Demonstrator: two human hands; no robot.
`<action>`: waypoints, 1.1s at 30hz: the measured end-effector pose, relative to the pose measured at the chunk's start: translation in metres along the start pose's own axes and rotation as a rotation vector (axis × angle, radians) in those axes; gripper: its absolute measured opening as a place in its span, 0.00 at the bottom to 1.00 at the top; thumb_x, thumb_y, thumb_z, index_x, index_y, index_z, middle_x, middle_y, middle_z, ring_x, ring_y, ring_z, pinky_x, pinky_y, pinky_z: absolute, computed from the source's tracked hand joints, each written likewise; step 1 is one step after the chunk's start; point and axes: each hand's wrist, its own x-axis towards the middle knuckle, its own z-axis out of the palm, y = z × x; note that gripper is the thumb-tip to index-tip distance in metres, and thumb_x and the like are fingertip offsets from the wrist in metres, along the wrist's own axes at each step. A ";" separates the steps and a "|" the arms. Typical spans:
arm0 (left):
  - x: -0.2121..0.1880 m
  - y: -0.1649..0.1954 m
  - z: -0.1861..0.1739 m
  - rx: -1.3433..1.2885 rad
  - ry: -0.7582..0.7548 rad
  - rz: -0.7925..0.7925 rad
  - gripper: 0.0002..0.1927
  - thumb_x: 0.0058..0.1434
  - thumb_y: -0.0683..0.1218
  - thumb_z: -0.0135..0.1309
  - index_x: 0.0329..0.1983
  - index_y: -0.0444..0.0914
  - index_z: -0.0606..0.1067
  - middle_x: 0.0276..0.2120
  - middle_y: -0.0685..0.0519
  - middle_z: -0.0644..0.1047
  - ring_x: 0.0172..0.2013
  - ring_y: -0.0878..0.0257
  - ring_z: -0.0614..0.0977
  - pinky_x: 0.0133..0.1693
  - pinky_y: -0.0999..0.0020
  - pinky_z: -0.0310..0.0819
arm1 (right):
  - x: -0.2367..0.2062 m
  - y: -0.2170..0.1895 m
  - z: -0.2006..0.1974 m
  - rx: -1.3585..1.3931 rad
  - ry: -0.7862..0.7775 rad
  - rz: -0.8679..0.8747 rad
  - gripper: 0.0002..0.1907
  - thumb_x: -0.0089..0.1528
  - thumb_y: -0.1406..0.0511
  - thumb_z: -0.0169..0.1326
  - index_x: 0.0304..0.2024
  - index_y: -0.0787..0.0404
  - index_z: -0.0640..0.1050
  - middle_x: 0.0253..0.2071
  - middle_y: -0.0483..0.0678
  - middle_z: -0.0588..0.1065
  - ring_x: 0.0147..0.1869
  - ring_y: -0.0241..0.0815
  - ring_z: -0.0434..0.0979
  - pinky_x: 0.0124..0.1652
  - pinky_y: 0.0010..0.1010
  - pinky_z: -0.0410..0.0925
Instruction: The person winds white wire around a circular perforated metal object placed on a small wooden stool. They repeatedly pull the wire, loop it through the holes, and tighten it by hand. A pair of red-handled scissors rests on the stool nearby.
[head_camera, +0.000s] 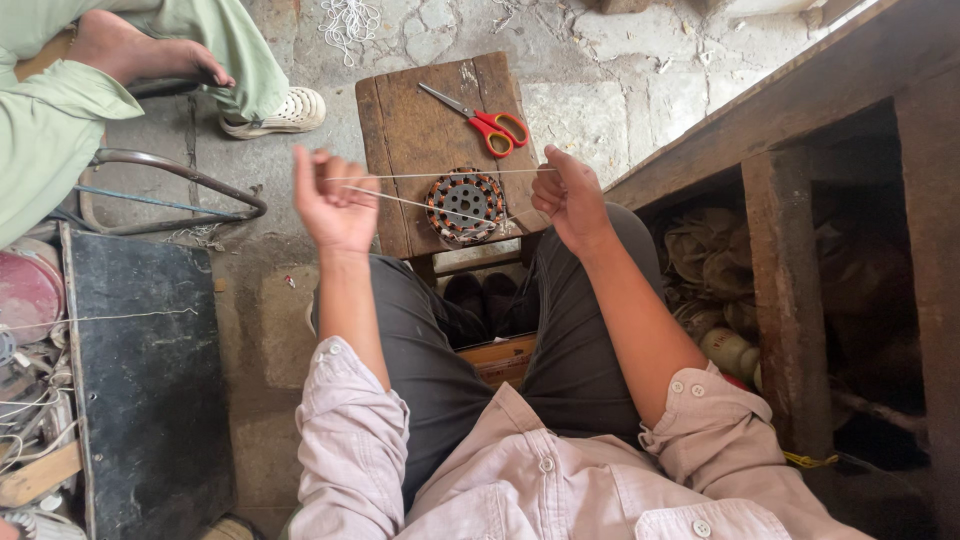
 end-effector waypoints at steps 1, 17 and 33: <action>0.001 0.007 -0.006 -0.061 0.011 0.028 0.17 0.73 0.57 0.53 0.30 0.45 0.76 0.15 0.64 0.59 0.17 0.73 0.55 0.23 0.77 0.50 | 0.001 0.000 -0.001 0.024 0.007 -0.004 0.22 0.69 0.61 0.51 0.22 0.51 0.59 0.19 0.37 0.52 0.22 0.30 0.49 0.25 0.27 0.51; -0.002 0.060 -0.101 -0.298 0.306 0.268 0.11 0.73 0.54 0.51 0.47 0.44 0.78 0.33 0.65 0.79 0.18 0.73 0.57 0.24 0.77 0.52 | 0.003 -0.022 -0.011 0.034 -0.214 -0.165 0.42 0.59 0.63 0.66 0.63 0.41 0.49 0.62 0.43 0.54 0.65 0.39 0.59 0.58 0.38 0.66; -0.013 -0.011 -0.037 1.786 0.247 0.615 0.22 0.74 0.45 0.62 0.64 0.33 0.66 0.62 0.39 0.66 0.59 0.50 0.72 0.58 0.54 0.69 | 0.010 0.044 -0.015 -1.634 -0.167 -0.170 0.06 0.56 0.59 0.64 0.33 0.51 0.85 0.33 0.42 0.82 0.36 0.44 0.82 0.36 0.39 0.73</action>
